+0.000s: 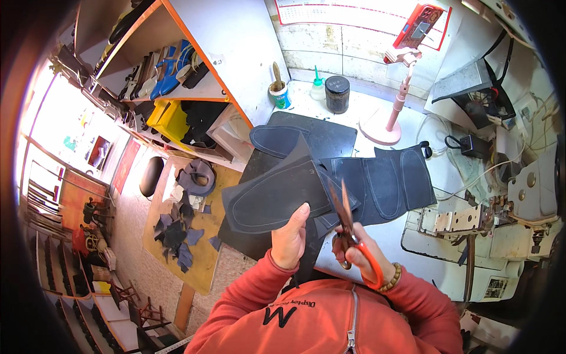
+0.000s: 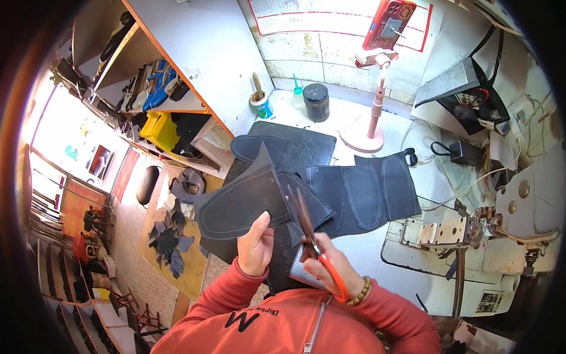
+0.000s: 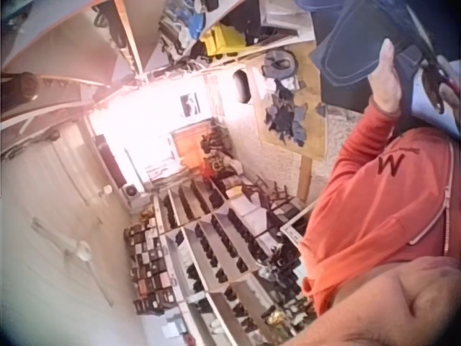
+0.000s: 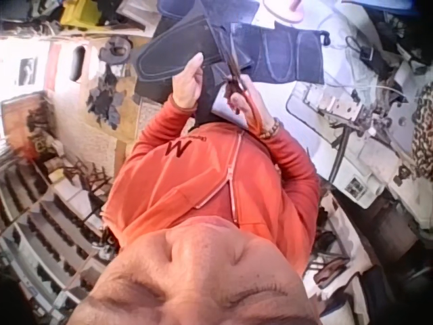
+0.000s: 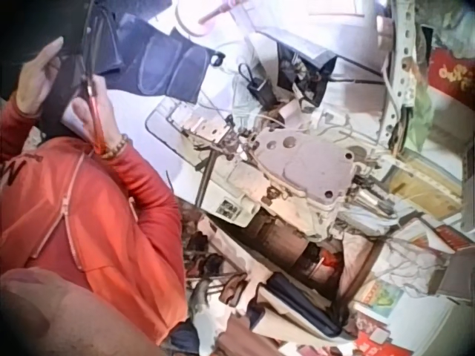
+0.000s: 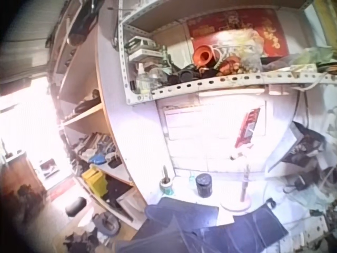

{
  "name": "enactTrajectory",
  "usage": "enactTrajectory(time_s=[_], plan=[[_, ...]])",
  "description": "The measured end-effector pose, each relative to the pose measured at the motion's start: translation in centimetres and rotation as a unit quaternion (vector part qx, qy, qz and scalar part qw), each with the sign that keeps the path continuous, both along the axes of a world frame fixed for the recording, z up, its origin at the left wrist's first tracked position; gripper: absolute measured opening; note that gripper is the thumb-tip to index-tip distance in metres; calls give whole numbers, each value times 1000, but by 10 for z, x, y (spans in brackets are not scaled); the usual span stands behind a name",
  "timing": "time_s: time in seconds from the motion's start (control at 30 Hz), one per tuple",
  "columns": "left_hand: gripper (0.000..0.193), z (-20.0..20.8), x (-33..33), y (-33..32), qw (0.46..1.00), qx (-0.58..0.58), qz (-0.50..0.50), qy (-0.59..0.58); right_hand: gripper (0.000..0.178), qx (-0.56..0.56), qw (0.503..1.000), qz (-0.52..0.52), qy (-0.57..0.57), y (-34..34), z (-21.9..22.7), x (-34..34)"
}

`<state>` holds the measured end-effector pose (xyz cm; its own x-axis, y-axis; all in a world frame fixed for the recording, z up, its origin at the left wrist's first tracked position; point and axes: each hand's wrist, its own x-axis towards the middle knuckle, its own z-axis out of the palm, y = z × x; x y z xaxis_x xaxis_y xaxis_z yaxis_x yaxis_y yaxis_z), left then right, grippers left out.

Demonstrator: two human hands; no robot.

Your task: The person uses orange-handled scissors to cut a black leather piece along a white outline on a workbench. They rotate the leather and trim the edges, then set the cut piece aside and clear away small offcuts.

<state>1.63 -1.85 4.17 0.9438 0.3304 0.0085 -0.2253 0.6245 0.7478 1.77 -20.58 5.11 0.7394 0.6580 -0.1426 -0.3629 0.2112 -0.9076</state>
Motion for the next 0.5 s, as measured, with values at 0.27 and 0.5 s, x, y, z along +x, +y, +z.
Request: enactTrajectory(time_s=[0.27,0.5], plan=[[29,6,-1,-7,999,30,-22,21,91,-80,996,27,-42,-8,-7,-9],[29,12,-1,-6,998,52,-20,21,84,-48,997,18,-54,-1,-5,-9]])
